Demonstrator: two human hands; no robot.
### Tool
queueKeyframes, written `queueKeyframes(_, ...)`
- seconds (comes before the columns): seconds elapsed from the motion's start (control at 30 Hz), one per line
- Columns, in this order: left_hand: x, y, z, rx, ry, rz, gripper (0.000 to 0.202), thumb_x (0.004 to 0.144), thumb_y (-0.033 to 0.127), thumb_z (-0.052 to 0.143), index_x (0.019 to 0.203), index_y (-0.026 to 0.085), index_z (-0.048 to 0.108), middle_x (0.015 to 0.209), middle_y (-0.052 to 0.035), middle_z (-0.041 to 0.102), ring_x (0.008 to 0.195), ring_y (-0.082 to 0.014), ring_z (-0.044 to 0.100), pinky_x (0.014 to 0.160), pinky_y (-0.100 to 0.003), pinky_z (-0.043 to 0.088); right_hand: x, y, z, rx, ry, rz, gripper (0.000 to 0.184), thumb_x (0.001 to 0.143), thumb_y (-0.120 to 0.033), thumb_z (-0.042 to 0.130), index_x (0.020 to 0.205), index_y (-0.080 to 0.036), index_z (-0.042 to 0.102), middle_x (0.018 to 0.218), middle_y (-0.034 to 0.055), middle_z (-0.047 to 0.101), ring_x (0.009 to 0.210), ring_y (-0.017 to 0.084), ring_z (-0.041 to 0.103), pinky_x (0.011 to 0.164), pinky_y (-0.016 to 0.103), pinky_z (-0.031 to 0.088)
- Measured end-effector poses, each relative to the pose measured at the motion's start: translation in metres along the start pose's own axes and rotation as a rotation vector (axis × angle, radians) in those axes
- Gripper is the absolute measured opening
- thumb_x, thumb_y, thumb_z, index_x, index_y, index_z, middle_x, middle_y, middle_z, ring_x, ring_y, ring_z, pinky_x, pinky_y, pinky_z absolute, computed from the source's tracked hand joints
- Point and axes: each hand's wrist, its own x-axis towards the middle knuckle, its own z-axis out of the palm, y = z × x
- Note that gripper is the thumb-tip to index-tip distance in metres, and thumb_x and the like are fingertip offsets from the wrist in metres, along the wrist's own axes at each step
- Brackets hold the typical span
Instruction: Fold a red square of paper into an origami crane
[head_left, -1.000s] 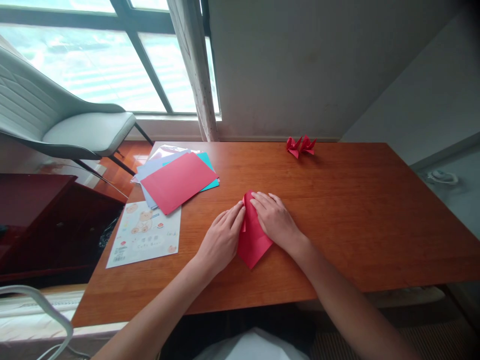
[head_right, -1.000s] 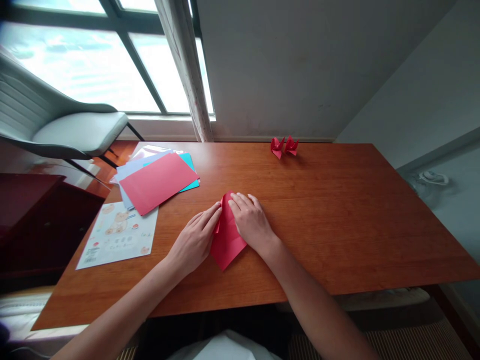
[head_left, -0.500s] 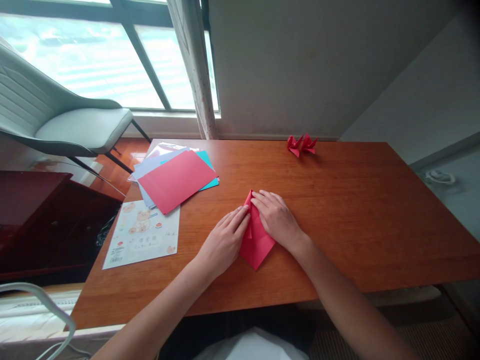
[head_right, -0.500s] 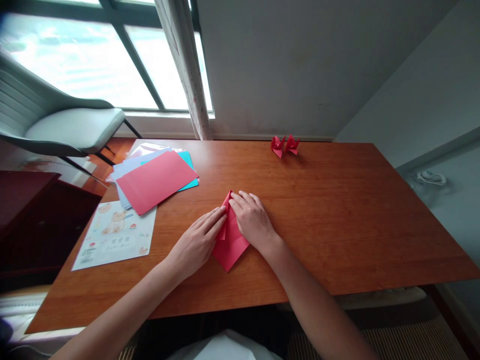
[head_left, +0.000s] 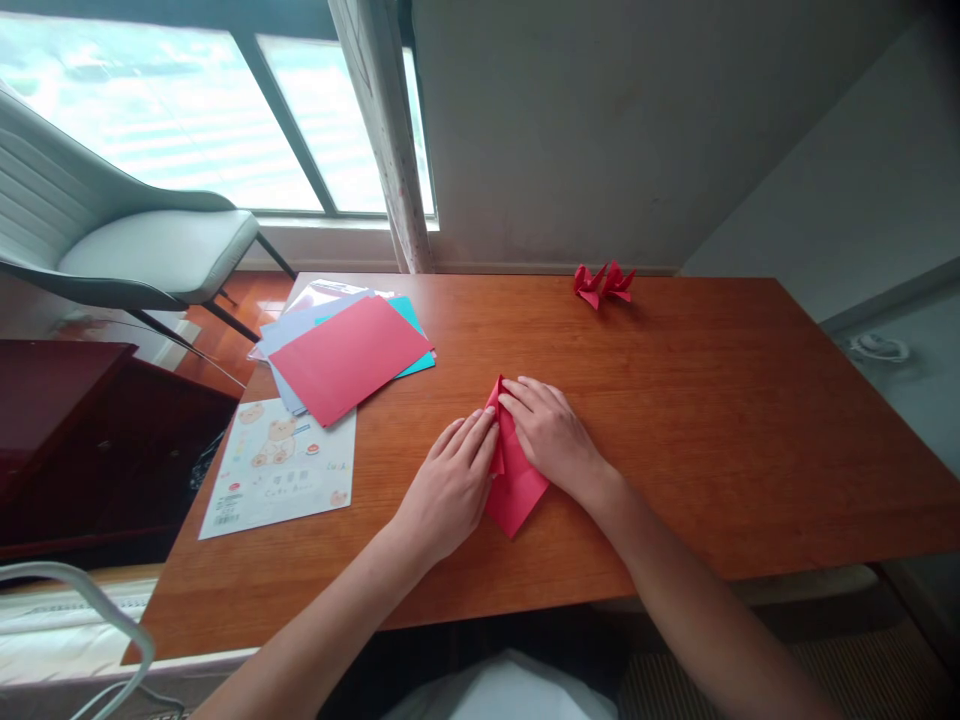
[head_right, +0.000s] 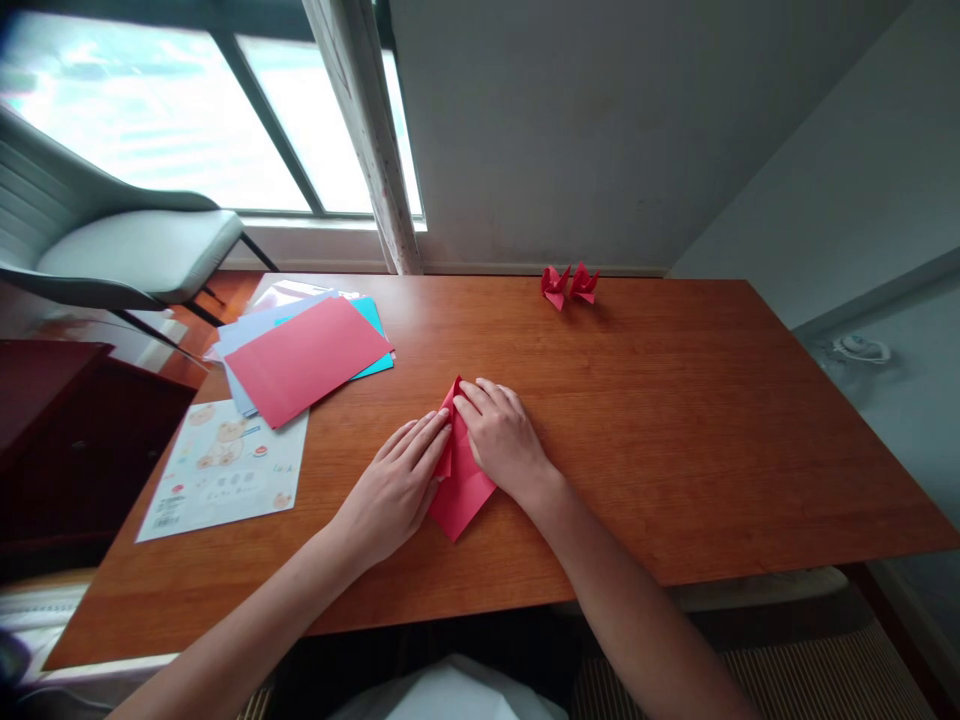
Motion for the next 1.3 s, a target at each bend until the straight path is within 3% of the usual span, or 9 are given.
queueKeyframes(0.17, 0.0009, 0.003, 0.0002, 0.021, -0.003, -0.017, 0.054, 0.096, 0.019, 0.041, 0.148, 0.005, 0.038, 0.159, -0.0186, 0.033, 0.148, -0.0288, 0.031, 0.121, -0.044, 0.029, 0.0004, -0.0013, 0.0002, 0.011, 0.0, 0.021, 0.047, 0.093, -0.013, 0.044, 0.139, -0.009, 0.053, 0.143, 0.0137, 0.056, 0.133, 0.029, 0.047, 0.114, 0.044, 0.035)
queueKeyframes(0.3, 0.001, 0.0036, 0.0001, 0.021, -0.003, -0.022, 0.054, 0.096, 0.019, 0.041, 0.148, 0.006, 0.038, 0.159, -0.0183, 0.034, 0.148, -0.0289, 0.032, 0.121, -0.044, 0.028, 0.0008, -0.0024, 0.0004, 0.009, -0.001, 0.027, 0.049, 0.094, -0.013, 0.042, 0.142, -0.012, 0.049, 0.143, 0.0133, 0.056, 0.133, 0.028, 0.047, 0.113, 0.046, 0.034)
queueKeyframes(1.3, 0.0044, 0.0018, -0.007, 0.077, -0.056, 0.018, 0.052, 0.097, 0.021, 0.038, 0.145, 0.004, 0.045, 0.156, -0.0173, 0.039, 0.146, -0.0299, 0.036, 0.12, -0.047, 0.028, 0.0095, -0.0081, 0.0016, -0.087, -0.014, 0.056, 0.044, 0.098, -0.019, 0.042, 0.139, -0.01, 0.054, 0.14, 0.0175, 0.053, 0.128, 0.031, 0.044, 0.11, 0.046, 0.035)
